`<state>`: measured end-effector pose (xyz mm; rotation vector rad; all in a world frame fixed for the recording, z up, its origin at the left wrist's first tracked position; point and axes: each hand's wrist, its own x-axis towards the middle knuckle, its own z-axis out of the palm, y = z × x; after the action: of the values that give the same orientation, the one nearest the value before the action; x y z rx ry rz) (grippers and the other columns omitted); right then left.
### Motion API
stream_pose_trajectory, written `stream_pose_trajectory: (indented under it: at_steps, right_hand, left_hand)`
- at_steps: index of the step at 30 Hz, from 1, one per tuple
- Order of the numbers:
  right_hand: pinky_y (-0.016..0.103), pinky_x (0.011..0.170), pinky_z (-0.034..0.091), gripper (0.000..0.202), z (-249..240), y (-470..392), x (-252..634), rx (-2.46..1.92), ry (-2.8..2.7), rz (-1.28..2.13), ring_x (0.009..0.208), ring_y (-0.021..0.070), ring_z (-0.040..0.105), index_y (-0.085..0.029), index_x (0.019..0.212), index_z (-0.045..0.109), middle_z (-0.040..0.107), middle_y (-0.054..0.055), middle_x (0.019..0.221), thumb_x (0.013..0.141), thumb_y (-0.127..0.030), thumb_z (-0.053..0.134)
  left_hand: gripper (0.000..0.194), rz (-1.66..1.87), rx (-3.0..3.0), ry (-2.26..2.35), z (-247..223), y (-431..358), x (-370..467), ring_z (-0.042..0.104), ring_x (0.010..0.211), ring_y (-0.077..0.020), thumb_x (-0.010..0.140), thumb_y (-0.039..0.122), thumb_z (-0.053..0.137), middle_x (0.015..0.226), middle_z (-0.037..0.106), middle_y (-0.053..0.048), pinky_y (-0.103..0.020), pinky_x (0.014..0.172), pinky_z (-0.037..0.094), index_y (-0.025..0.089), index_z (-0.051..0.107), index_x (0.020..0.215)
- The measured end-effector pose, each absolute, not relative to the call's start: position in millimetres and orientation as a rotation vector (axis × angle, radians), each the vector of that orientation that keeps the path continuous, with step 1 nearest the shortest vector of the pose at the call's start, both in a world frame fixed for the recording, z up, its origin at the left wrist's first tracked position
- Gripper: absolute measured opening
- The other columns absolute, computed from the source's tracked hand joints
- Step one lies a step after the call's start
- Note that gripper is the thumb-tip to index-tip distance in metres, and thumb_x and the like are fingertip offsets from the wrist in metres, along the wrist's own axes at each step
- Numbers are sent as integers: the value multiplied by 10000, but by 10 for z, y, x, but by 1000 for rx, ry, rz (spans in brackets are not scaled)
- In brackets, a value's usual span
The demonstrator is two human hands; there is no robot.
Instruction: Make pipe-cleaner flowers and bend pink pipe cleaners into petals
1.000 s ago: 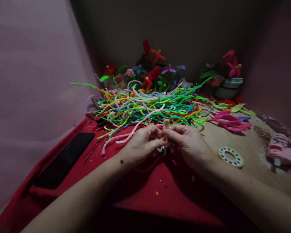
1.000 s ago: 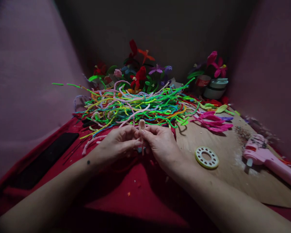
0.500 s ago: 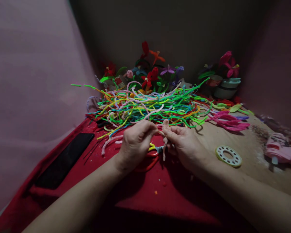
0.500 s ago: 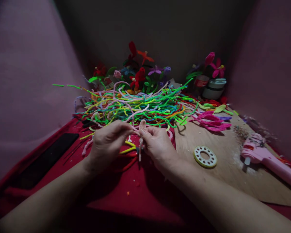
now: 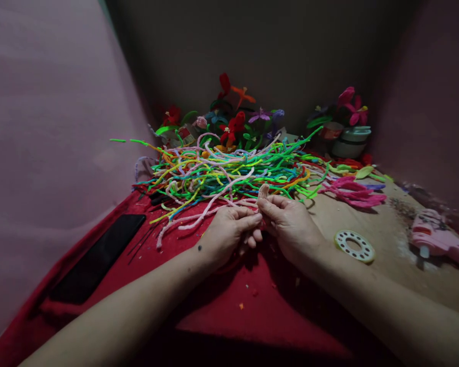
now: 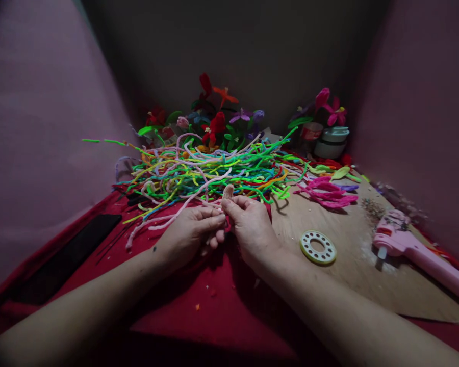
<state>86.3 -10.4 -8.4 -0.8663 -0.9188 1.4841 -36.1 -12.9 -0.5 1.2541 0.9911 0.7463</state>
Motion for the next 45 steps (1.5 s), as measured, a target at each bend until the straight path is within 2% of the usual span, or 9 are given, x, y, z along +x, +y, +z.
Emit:
stream_pose_trajectory:
  at_steps: [5, 9, 12, 21, 25, 30, 36, 40, 45]
  right_hand:
    - [197, 406, 282, 344, -95, -76, 867, -958, -1015, 1335, 408, 55, 367, -170, 566, 466, 425, -54, 487, 672, -443, 646]
    - [205, 407, 267, 330, -39, -42, 909, -966, -1041, 1295, 410, 63, 346, -173, 597, 483, 424, -50, 494, 706, -460, 601]
    - [202, 411, 231, 300, -12, -15, 949, -980, -1080, 1242, 433, 58, 327, -155, 587, 509, 433, -42, 509, 697, -410, 621]
    - [213, 415, 187, 204, 73, 15, 1082, -870, -1054, 1421, 414, 48, 295, -127, 608, 571, 442, -43, 485, 634, -315, 645]
    - [221, 408, 157, 169, 114, 59, 1189, -898, -1032, 1435, 386, 45, 276, -130, 565, 557, 406, -59, 432, 592, -263, 658]
    - [218, 404, 151, 110, 28, 60, 1238, -985, -998, 1504, 371, 39, 275, -127, 504, 554, 414, -55, 406, 546, -200, 626]
    - [213, 371, 151, 83, -32, 8, 1157, -1053, -1026, 1577, 331, 38, 299, -131, 459, 537, 431, -42, 375, 537, -147, 561]
    - [208, 355, 146, 132, -23, -17, 1139, -1080, -1085, 1612, 317, 32, 281, -138, 432, 515, 403, -51, 352, 543, -144, 587]
    - [205, 326, 163, 191, -39, -41, 1149, -1055, -1057, 1704, 300, 36, 299, -133, 487, 549, 446, -40, 373, 573, -254, 668]
  left_hand:
    - [238, 684, 1288, 992, 59, -173, -307, 421, 273, -72, 811, 363, 449, 460, 568, 11, -164, 267, 257, 146, 506, 728]
    - [288, 687, 1604, 1045, 211, -113, -365, 548, 492, -91, 805, 389, 477, 624, 624, -30, -196, 452, 423, 130, 549, 702]
    - [241, 908, 1708, 1083, 276, 2, -407, 560, 648, -101, 725, 363, 603, 763, 625, -23, -207, 563, 438, 131, 586, 790]
    - [231, 1002, 1568, 1078, 385, 132, -226, 412, 453, -51, 673, 329, 645, 577, 526, 26, -185, 442, 339, 116, 556, 667]
    - [269, 1043, 1532, 1007, 361, 169, -152, 414, 484, -58, 715, 376, 606, 615, 514, 21, -186, 455, 341, 117, 601, 789]
    - [219, 1047, 1474, 940, 146, 186, -121, 432, 519, -64, 699, 331, 638, 633, 537, 16, -204, 519, 354, 120, 629, 758]
    - [123, 1120, 1512, 967, 25, 149, -238, 553, 731, -123, 683, 251, 662, 743, 605, -11, -254, 739, 430, 133, 669, 716]
    - [146, 957, 1502, 959, 46, 157, -288, 571, 714, -129, 705, 267, 637, 829, 621, -35, -246, 652, 457, 146, 690, 769]
    - [131, 1006, 1598, 982, 24, 192, -320, 561, 699, -121, 676, 257, 672, 741, 599, -27, -240, 679, 457, 132, 693, 708]
